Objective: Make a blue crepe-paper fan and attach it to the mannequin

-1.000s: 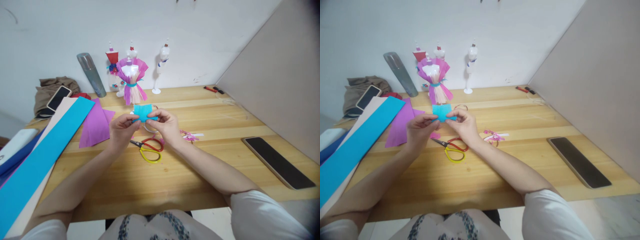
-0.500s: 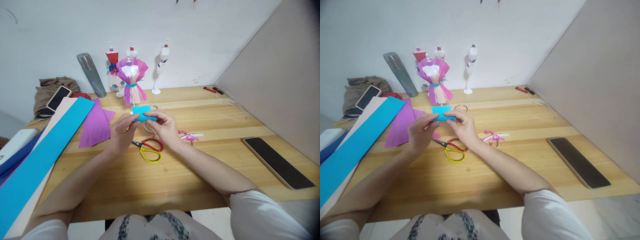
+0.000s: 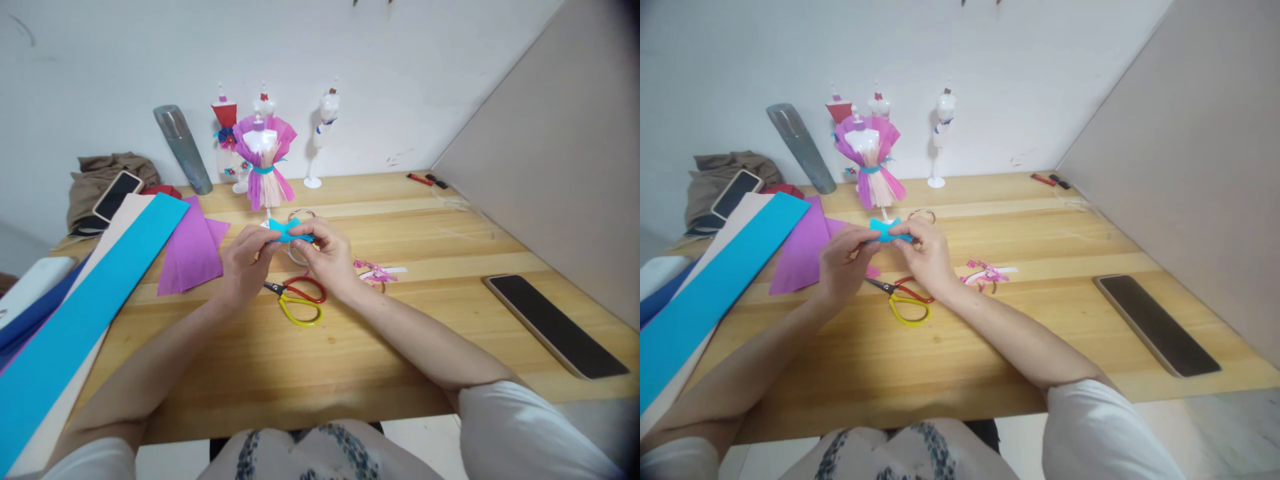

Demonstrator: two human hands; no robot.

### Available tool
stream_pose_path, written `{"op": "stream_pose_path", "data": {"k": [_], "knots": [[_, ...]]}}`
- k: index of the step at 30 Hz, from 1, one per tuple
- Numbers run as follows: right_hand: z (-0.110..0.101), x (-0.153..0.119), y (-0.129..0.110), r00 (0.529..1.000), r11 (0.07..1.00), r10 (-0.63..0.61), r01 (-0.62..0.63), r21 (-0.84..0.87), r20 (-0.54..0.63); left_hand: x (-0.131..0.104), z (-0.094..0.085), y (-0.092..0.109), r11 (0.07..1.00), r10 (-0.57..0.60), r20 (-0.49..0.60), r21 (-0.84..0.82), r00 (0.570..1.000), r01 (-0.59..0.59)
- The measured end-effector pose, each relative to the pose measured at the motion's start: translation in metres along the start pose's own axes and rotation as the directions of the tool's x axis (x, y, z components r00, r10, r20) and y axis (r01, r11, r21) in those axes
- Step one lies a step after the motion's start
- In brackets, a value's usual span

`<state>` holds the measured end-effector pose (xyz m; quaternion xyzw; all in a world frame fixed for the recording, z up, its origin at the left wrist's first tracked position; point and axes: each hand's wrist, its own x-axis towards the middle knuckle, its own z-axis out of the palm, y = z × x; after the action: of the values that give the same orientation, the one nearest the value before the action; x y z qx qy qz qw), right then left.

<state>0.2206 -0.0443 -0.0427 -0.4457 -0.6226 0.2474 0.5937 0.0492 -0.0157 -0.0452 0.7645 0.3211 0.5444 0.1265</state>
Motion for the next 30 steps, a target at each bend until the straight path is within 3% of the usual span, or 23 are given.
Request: {"op": "stream_pose_path", "data": {"k": [7, 10, 16, 23, 30], "knots": [[0.002, 0.001, 0.004, 0.993, 0.988, 0.121, -0.121, 0.099, 0.001, 0.001, 0.002, 0.003, 0.994, -0.057, -0.029, -0.097, 0.998, 0.054], [0.003, 0.002, 0.008, 0.979, 0.963, 0.204, -0.202, 0.178, 0.01, 0.001, 0.003, 0.004, 0.976, -0.144, -0.03, -0.167, 0.989, 0.137], [0.003, 0.003, 0.008, 0.966, 0.945, 0.257, -0.251, 0.209, -0.002, 0.0, 0.003, 0.005, 0.9, -0.356, -0.022, -0.278, 0.934, 0.337], [0.003, 0.003, 0.007, 0.963, 0.942, 0.268, -0.258, 0.214, -0.019, 0.003, 0.005, 0.009, 0.79, -0.465, -0.002, -0.452, 0.885, 0.414], [0.004, 0.004, 0.003, 0.957, 0.932, 0.289, -0.281, 0.23, -0.001, 0.004, 0.005, 0.011, 0.722, -0.534, 0.044, -0.495, 0.844, 0.483]]}}
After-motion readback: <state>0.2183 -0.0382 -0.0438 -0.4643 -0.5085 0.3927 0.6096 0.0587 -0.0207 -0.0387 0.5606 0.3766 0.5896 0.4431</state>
